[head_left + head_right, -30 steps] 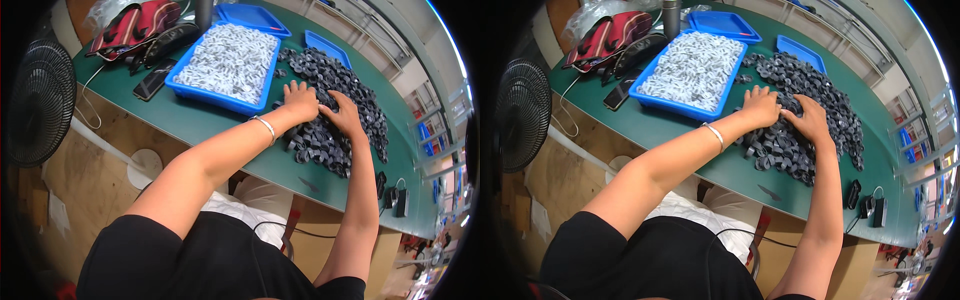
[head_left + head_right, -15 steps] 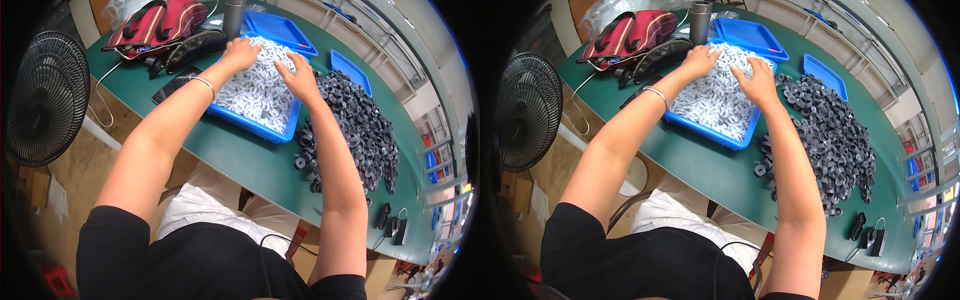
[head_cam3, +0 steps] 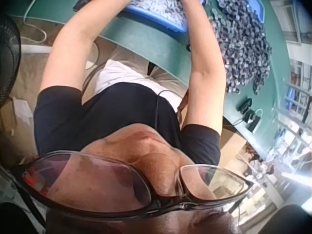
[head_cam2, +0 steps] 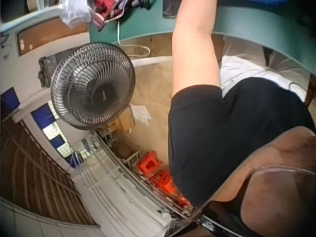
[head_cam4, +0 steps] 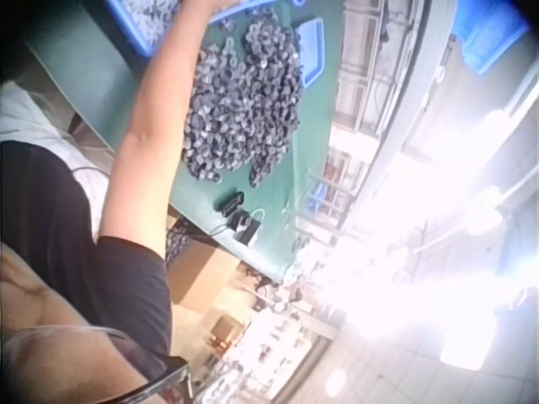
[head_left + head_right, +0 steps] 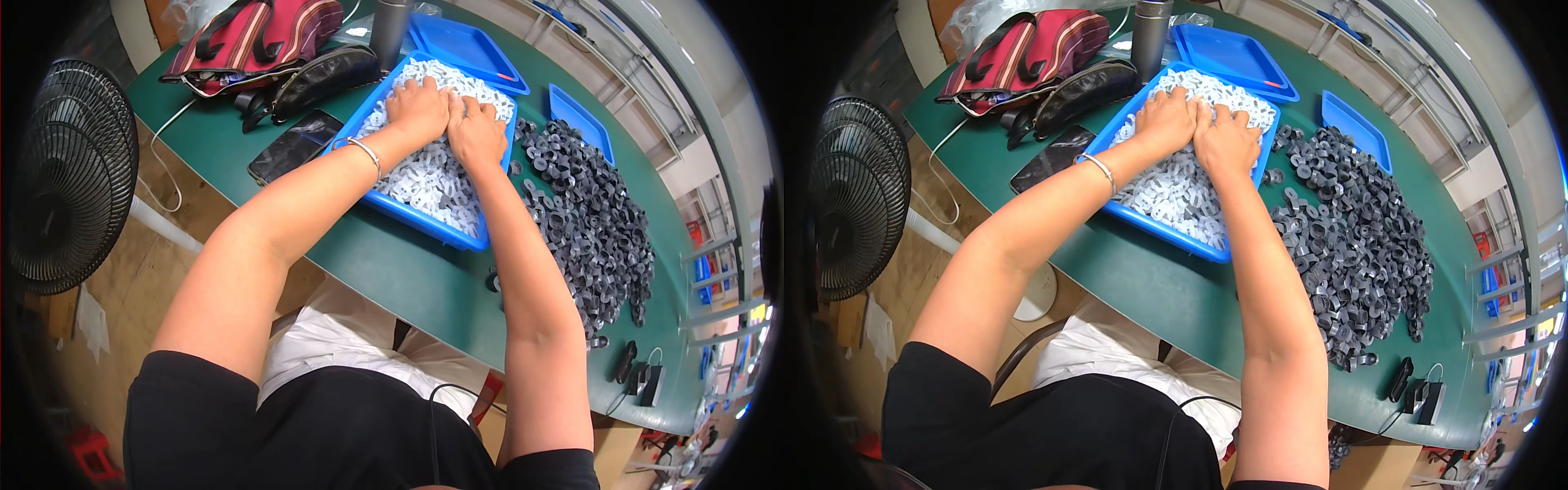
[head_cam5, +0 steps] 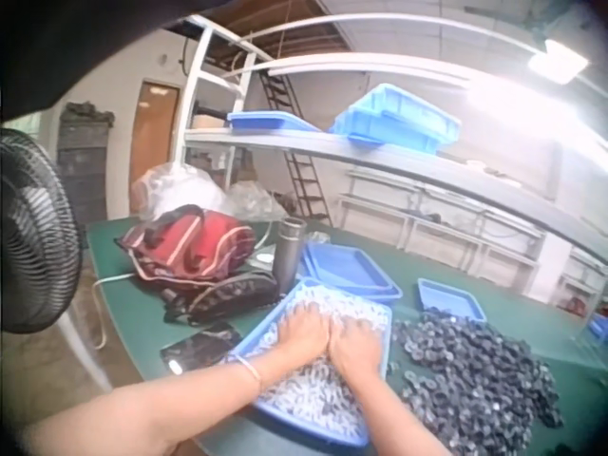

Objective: The person assembles plastic components by inserting small white plastic pieces into grey casing parts by hand, occasionally gathering and sorting the parts from trays and piles on the workbench.

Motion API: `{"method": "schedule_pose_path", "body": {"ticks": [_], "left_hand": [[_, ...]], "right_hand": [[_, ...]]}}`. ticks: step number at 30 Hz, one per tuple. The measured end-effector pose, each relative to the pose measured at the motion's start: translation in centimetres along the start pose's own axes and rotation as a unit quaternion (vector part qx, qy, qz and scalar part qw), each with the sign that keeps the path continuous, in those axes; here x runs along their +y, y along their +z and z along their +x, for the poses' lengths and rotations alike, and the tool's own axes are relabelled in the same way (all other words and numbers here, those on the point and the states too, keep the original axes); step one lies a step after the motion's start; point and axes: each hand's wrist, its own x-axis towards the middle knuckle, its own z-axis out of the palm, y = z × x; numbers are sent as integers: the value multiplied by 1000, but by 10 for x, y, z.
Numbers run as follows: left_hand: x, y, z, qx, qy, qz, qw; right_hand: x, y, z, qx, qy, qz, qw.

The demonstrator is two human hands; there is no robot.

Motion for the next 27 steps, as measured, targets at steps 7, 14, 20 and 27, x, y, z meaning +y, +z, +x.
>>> {"method": "schedule_pose_path", "body": {"ticks": [7, 14, 20, 27], "left_hand": [[14, -3, 8, -15, -109, -189, 976], [19, 9, 11, 21, -193, -492, 849], [39, -6, 5, 78, -126, -494, 857], [79, -45, -31, 76, -2, -450, 890]], "right_hand": [[-15, 0, 9, 29, 99, 123, 987], [-19, 13, 18, 90, 184, 440, 875], [-29, -5, 14, 161, 172, 624, 745], [-21, -64, -9, 224, 97, 664, 707]]}}
